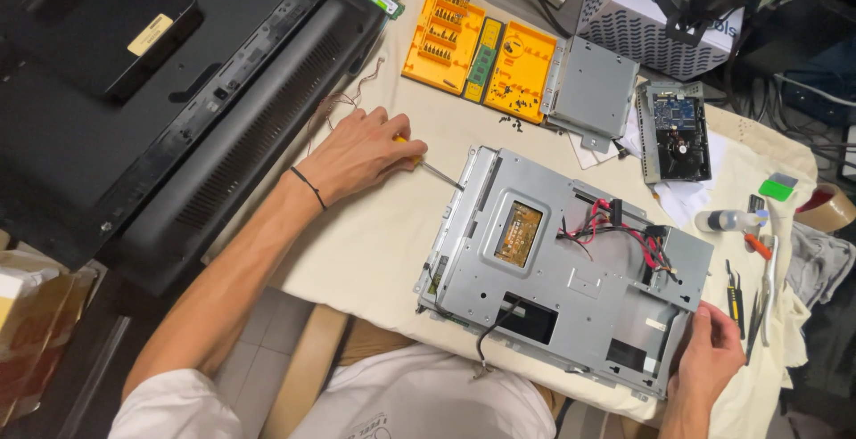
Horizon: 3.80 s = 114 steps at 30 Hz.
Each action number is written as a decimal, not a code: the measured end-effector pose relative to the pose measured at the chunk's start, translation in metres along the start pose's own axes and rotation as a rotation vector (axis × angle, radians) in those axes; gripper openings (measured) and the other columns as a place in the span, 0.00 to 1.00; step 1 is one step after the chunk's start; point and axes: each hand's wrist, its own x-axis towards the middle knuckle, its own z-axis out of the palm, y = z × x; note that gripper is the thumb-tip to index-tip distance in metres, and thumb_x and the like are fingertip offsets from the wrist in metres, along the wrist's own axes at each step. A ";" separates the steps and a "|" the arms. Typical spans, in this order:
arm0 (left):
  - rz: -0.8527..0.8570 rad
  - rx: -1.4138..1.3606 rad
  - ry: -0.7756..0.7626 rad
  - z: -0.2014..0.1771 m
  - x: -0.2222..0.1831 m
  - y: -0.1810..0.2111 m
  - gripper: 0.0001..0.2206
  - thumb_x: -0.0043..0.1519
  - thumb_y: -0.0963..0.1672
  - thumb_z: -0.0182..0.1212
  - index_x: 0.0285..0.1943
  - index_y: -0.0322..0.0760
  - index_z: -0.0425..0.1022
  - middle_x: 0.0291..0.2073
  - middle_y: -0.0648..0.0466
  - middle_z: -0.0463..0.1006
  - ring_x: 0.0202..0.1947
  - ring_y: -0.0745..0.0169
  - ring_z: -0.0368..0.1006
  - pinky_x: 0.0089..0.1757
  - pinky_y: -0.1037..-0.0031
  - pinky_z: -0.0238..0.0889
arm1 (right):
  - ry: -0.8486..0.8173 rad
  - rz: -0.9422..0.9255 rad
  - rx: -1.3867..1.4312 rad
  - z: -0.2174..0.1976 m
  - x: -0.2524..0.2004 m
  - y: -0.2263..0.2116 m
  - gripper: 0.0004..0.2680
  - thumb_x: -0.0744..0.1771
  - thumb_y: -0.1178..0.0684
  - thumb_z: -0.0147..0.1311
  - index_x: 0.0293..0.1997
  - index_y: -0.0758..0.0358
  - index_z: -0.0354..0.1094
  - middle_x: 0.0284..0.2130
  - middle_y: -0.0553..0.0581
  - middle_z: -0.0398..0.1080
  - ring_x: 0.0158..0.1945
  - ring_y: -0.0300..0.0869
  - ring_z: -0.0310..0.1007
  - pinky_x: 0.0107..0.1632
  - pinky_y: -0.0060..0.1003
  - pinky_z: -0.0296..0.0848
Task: The person is securing or disassembling a screen assembly by using a screwdriver on the back panel.
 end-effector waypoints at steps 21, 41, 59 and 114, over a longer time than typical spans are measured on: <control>-0.001 -0.332 0.027 0.000 -0.006 -0.005 0.08 0.73 0.47 0.67 0.59 0.52 0.81 0.46 0.62 0.82 0.40 0.54 0.70 0.33 0.60 0.62 | 0.008 0.019 -0.010 0.000 -0.001 -0.001 0.06 0.78 0.55 0.57 0.60 0.60 0.76 0.57 0.50 0.76 0.60 0.36 0.75 0.65 0.29 0.75; -0.215 -0.729 -0.076 -0.021 0.007 -0.013 0.08 0.66 0.47 0.76 0.49 0.43 0.88 0.47 0.59 0.75 0.42 0.60 0.76 0.45 0.68 0.66 | -0.013 -0.901 -0.040 0.052 -0.035 -0.154 0.03 0.79 0.74 0.56 0.56 0.82 0.75 0.50 0.74 0.73 0.58 0.60 0.71 0.62 0.50 0.72; -0.343 -0.975 0.165 0.008 -0.013 -0.015 0.12 0.78 0.47 0.62 0.59 0.38 0.64 0.41 0.46 0.74 0.46 0.48 0.79 0.50 0.55 0.73 | -0.444 -0.829 0.128 0.144 -0.054 -0.230 0.03 0.75 0.63 0.62 0.52 0.64 0.81 0.36 0.59 0.80 0.41 0.47 0.77 0.51 0.44 0.75; -0.402 -0.902 0.060 -0.031 -0.023 0.014 0.06 0.77 0.46 0.50 0.55 0.42 0.61 0.46 0.54 0.66 0.42 0.59 0.60 0.46 0.66 0.57 | -0.059 -0.538 0.023 0.012 -0.056 -0.093 0.04 0.82 0.68 0.54 0.63 0.83 0.73 0.52 0.72 0.74 0.49 0.55 0.80 0.62 0.44 0.77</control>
